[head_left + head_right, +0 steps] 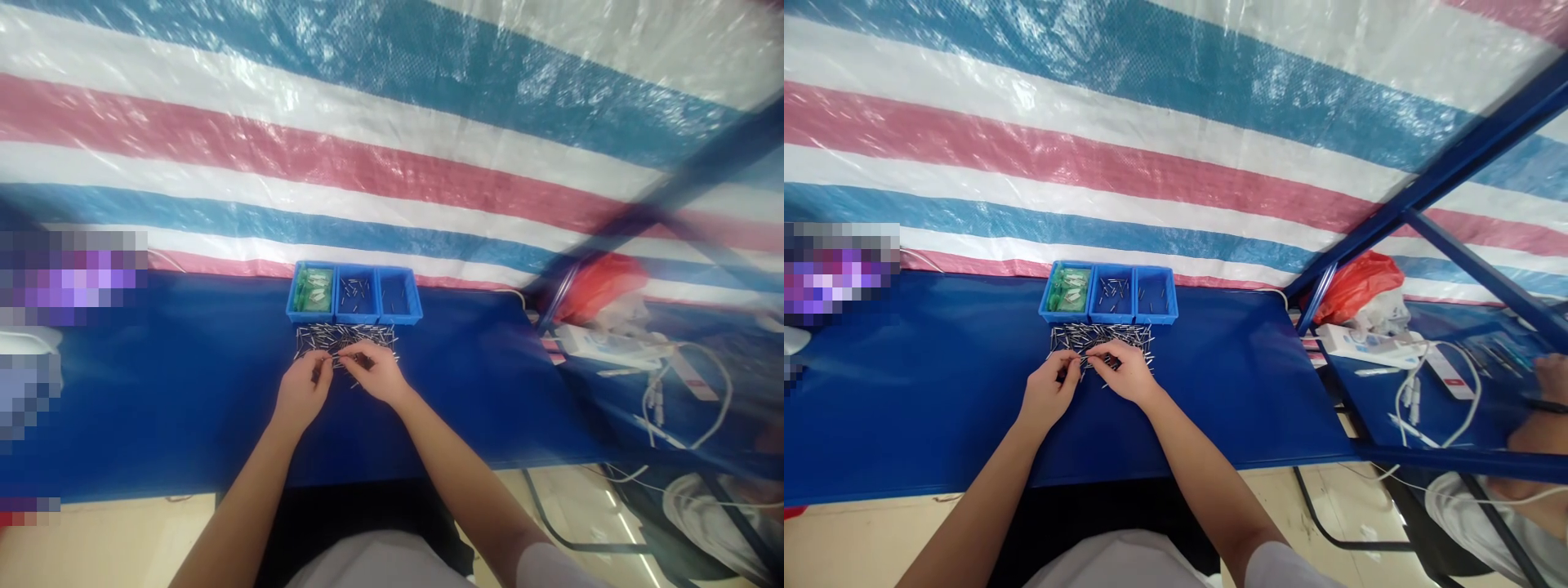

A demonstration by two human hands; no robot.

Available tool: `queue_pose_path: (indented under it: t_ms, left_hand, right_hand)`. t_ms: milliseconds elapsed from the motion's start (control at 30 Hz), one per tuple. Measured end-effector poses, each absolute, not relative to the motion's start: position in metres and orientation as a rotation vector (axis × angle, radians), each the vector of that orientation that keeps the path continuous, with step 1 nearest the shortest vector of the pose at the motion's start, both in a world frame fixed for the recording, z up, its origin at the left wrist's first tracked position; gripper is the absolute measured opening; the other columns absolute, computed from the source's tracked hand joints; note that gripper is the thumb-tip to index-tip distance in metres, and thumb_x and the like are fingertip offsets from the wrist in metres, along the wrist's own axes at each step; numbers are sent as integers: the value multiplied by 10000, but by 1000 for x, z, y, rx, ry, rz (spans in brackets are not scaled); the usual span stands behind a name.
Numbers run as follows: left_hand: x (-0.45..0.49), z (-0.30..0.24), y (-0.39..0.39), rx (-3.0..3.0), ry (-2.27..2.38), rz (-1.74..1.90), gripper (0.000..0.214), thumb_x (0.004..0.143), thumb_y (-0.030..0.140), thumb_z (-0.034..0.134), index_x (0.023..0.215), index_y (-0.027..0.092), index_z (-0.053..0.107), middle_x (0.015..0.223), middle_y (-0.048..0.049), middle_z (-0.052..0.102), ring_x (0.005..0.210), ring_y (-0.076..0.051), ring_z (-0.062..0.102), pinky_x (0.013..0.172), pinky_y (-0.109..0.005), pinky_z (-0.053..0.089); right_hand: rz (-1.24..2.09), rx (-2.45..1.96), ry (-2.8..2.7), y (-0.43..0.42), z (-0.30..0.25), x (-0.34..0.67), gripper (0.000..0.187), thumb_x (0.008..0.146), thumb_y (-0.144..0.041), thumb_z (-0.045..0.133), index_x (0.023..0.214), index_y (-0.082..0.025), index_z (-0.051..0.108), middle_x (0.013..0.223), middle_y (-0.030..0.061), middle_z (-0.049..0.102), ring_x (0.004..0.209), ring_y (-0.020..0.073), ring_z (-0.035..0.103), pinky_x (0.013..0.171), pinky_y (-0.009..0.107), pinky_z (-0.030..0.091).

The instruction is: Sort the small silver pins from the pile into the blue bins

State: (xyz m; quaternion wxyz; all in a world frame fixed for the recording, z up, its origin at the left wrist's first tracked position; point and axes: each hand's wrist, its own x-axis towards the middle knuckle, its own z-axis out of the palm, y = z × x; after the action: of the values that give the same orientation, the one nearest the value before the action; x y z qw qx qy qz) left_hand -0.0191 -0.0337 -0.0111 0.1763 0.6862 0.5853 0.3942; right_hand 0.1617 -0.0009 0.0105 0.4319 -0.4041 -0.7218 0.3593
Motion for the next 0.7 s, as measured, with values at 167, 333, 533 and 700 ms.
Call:
queue_pose_path:
  t_ms: [167, 333, 533, 700]
  left_hand:
    - [-20, -11, -35, 1926, 1674, 1082, 214, 947, 359, 486, 1031, 216, 621, 834, -4, 702, 734, -131, 675, 676, -239, 513]
    - [-20, -12, -35, 1902, 1681, 1076, 225, 948, 371, 482, 1033, 214, 619, 849, -11, 705, 738, -133, 676, 648, -233, 507]
    - [-20, -11, -34, 1924, 1676, 1093, 216, 952, 364, 475, 1013, 214, 617, 825, -5, 701, 726, -134, 672, 669, -243, 507]
    - [-20, -12, -34, 1925, 1676, 1096, 224, 952, 372, 477, 1016, 210, 618, 828, -10, 699, 745, -140, 676, 668, -241, 506]
  right_hand:
    - [894, -980, -1791, -1, 12, 162, 139, 889, -293, 664, 981, -219, 739, 913, 41, 736, 772, 144, 670, 668, 263, 540]
    - [893, -981, -1788, -1, 11, 162, 134, 890, -289, 661, 976, -222, 739, 908, 41, 736, 774, 145, 670, 665, 263, 537]
    - [892, -978, -1791, -1, 11, 162, 136, 894, -296, 656, 974, -224, 738, 898, 40, 737, 775, 149, 671, 671, 269, 541]
    - [889, -978, -1797, -1, 12, 162, 130, 891, -278, 659, 973, -218, 739, 897, 42, 736, 767, 145, 670, 658, 260, 532]
